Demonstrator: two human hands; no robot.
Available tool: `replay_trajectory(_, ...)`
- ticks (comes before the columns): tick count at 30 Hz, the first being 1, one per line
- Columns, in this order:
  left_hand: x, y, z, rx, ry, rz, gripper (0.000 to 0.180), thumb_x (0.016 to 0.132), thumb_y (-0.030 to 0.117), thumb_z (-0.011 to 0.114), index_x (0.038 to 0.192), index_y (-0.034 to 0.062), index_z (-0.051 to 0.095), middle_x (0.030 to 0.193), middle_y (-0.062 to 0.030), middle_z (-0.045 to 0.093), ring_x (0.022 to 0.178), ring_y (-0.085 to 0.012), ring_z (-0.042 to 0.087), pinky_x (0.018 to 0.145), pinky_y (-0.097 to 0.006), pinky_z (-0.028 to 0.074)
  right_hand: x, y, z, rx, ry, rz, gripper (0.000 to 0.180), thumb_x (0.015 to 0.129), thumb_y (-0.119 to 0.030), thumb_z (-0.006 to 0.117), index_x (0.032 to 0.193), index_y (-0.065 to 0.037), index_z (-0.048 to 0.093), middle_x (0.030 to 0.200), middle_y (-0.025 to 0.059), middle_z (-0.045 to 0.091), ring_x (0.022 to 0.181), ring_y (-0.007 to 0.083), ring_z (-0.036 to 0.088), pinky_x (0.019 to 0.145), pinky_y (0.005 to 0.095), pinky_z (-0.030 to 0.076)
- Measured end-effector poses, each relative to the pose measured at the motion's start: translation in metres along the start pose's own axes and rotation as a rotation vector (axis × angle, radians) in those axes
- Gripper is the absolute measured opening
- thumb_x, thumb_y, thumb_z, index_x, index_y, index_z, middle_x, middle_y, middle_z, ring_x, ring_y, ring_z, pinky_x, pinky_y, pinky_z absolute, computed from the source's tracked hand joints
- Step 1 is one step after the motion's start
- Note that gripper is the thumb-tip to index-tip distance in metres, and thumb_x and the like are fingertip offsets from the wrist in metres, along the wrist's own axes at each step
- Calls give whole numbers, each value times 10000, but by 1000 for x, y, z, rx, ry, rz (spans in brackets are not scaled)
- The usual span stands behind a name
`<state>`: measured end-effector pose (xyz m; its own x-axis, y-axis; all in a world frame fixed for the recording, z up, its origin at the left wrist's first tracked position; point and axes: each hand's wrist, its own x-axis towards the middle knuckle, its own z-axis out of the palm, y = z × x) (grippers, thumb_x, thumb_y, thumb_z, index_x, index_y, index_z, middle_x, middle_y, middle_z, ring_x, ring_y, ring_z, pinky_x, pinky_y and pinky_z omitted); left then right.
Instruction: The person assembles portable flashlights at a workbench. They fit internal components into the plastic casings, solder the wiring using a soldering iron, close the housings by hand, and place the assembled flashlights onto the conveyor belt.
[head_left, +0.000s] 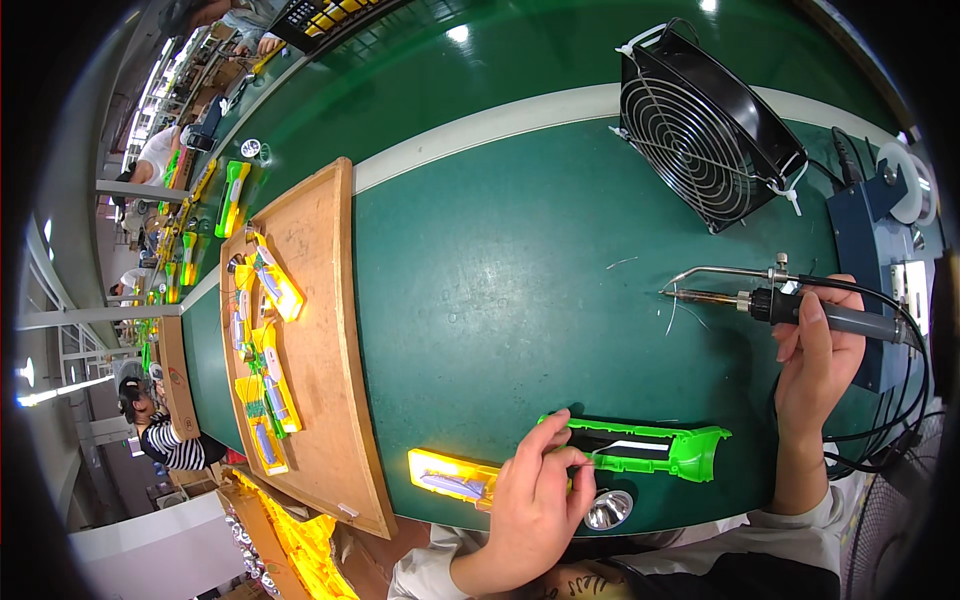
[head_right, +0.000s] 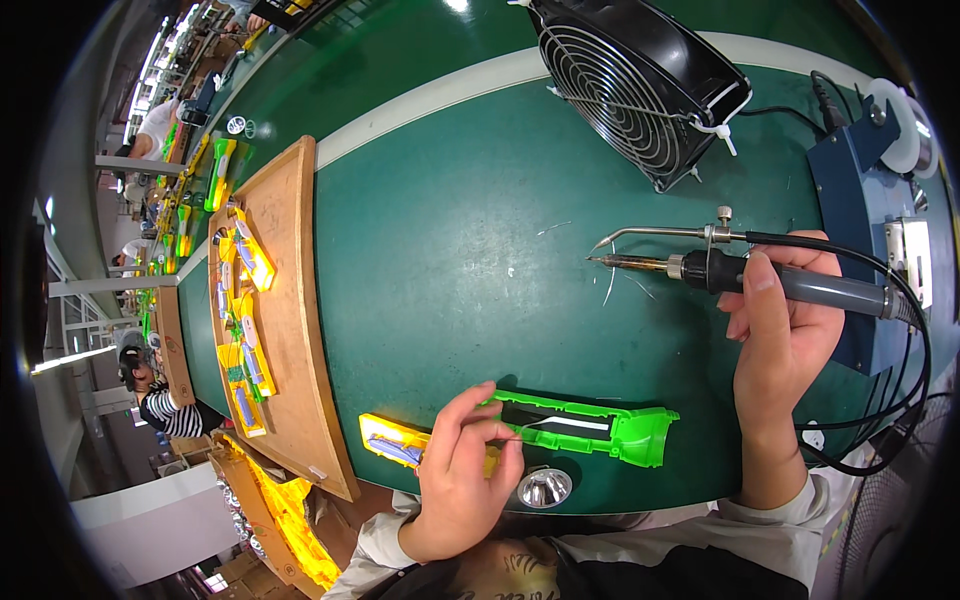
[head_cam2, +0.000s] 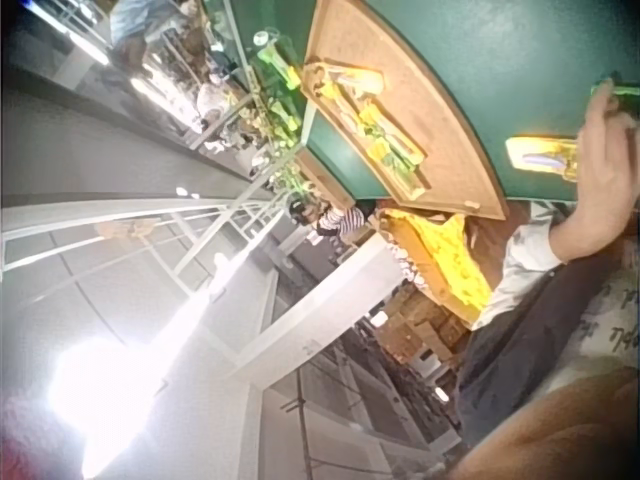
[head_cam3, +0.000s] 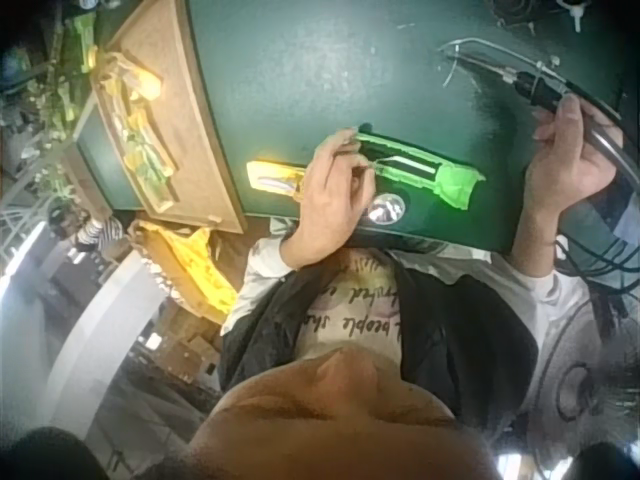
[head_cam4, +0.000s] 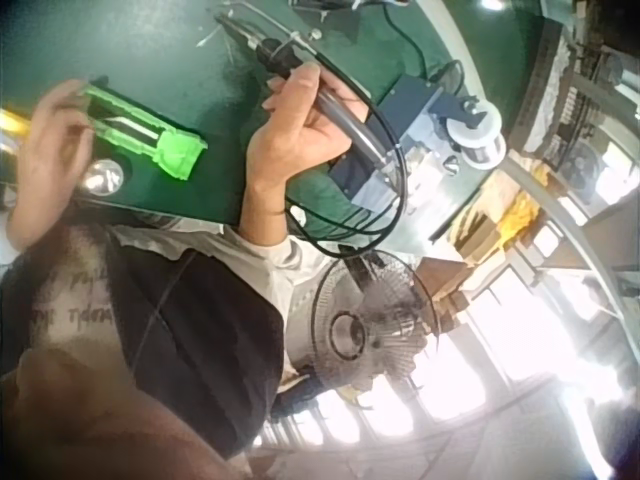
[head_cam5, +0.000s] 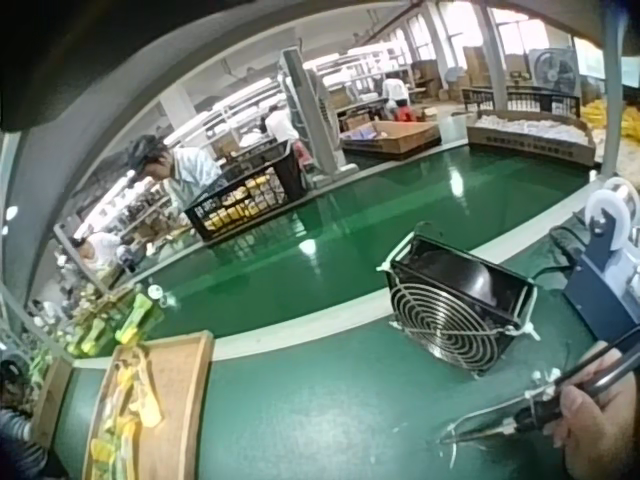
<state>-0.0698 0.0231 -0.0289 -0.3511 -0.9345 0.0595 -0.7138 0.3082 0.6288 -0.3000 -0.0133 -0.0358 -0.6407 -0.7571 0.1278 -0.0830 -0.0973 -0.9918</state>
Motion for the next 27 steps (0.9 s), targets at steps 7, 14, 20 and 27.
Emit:
replay_trajectory(7,12,-2,-9,-13,25,-7,307,638,41,683,876,-6,496,1048,-167,492,833,-286,533,721,-350,445,-1,-2,0,-4,3,5,150,810,-106,547,877,9,477,721,38,497,430,35,410,433,156,382)
replay_trajectory(14,36,1,-4,96,-140,-149,454,600,213,754,932,18,513,931,-102,486,867,-287,448,738,-362,386,-2,-1,0,17,-9,11,157,812,-116,551,878,8,478,693,27,492,425,30,400,438,158,386)
replay_trajectory(20,41,-5,-12,0,-208,-170,281,610,128,736,833,65,577,853,-68,499,813,-257,468,710,-332,388,-1,-5,1,18,21,0,157,812,-117,549,877,8,479,702,31,494,429,32,402,438,159,384)
replay_trajectory(27,41,-16,-13,-121,-178,-181,209,605,30,706,795,65,626,784,-49,535,734,-216,490,623,-299,392,-2,-4,0,18,-12,-2,148,814,-113,545,873,9,484,680,29,495,429,34,403,443,158,384)
